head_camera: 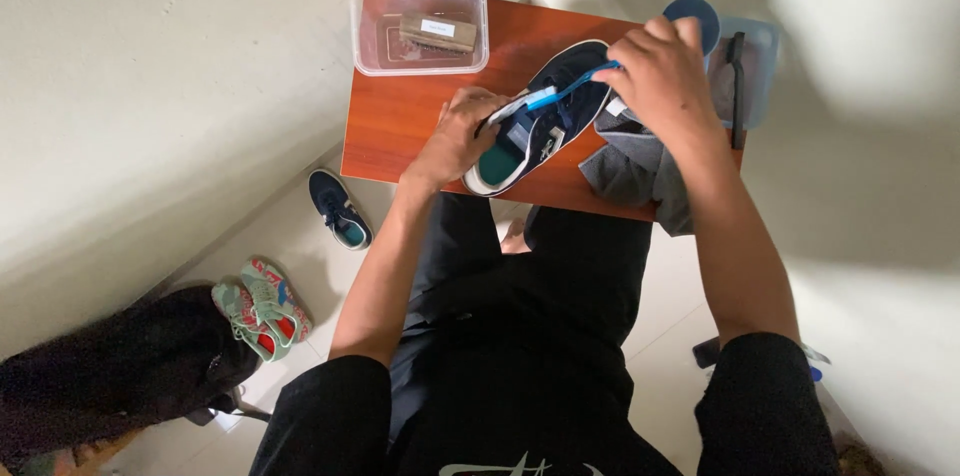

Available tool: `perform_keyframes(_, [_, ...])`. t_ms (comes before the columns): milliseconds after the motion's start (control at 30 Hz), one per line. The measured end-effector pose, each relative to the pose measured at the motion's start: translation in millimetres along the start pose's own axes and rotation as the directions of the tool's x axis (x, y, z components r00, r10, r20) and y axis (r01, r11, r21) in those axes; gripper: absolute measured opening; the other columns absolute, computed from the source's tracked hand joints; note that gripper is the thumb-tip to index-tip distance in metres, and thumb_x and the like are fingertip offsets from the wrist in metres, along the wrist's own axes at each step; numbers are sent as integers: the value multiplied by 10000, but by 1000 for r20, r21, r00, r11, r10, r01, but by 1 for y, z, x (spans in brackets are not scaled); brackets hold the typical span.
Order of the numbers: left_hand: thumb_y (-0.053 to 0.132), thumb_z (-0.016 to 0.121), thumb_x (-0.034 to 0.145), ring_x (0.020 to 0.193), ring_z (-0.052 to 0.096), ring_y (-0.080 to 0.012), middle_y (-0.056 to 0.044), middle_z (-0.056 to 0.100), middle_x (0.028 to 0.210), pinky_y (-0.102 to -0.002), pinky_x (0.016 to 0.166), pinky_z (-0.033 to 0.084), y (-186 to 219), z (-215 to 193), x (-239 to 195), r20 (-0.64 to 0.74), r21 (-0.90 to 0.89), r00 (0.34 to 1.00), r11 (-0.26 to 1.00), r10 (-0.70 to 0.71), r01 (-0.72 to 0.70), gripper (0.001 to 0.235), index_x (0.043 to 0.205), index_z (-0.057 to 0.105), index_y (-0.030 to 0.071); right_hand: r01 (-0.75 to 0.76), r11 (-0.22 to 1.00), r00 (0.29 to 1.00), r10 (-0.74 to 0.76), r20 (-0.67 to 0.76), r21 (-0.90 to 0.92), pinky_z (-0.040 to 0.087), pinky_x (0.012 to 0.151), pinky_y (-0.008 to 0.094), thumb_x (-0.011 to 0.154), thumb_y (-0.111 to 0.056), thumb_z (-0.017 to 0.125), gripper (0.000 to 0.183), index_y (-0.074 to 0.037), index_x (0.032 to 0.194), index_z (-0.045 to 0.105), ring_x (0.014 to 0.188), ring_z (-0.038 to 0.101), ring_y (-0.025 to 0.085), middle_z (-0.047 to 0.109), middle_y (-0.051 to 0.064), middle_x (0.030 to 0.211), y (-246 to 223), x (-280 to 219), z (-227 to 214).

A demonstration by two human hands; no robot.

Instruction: The person cleans a dark blue sneaker using a blue toothbrush, scrubbing the interior and exterior surfaces. They then remove the shoelaces, clean the lace area, and re-lace the shoe.

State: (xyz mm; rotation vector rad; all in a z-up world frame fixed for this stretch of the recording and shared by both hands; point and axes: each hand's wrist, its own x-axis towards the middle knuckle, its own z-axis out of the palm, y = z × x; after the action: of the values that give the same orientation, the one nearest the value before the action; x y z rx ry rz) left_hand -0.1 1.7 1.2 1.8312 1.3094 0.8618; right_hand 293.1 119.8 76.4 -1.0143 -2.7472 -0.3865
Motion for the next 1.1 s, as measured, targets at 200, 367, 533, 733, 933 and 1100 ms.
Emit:
perform_keyframes(200, [63,689,913,1310,446,-303,-126,574,1314,-490,1060,303,3,-4,1,69,25,994,997,-80,78,538,1435,588,147,85,988,993,-95,-72,-129,363,871,338,904,-551,825,343,-242,863,681,945,585,153,685,-128,863,-52,12,21])
perform_keyframes(367, [109,683,947,1302,450,-311,-131,570,1325,-513,1072,295,4,-5,1,77,11,993,996,-89,88,480,1416,587,147,-19,999,999,22,47,-45,365,1000,375,999,-520,744,321,-200,1022,753,1015,627,182,752,-59,1000,-19,4,3])
perform_keyframes(533, [100,670,973,1247,492,-303,-135,594,1278,-512,1036,332,0,-2,5,52,-4,998,1000,-31,31,370,1341,634,102,-53,998,998,54,27,-35,385,1010,364,1013,-536,739,344,-191,1017,735,1007,635,184,734,-58,966,-30,7,10])
perform_keyframes(733, [105,693,925,1305,464,-296,-118,619,1297,-543,1069,273,3,-5,4,84,-4,994,998,-66,67,472,1388,615,159,76,996,994,-72,-81,45,397,941,362,918,-483,809,298,-203,884,713,994,624,176,724,-97,916,-52,21,23])
perform_keyframes(933, [172,657,988,1314,445,-306,-124,556,1337,-522,1078,291,-3,1,0,99,-72,991,993,-90,97,411,1397,610,165,-13,997,998,17,-53,72,338,898,365,987,-453,823,346,-143,906,693,968,596,216,734,-42,943,-26,3,20])
perform_keyframes(1100, [139,780,883,1269,581,-450,-165,609,1287,-901,1007,232,-5,5,2,0,-79,994,991,-106,106,457,1326,673,181,90,957,981,-37,-192,276,359,846,373,884,-416,808,314,-154,921,640,839,522,201,587,-6,816,-66,15,59])
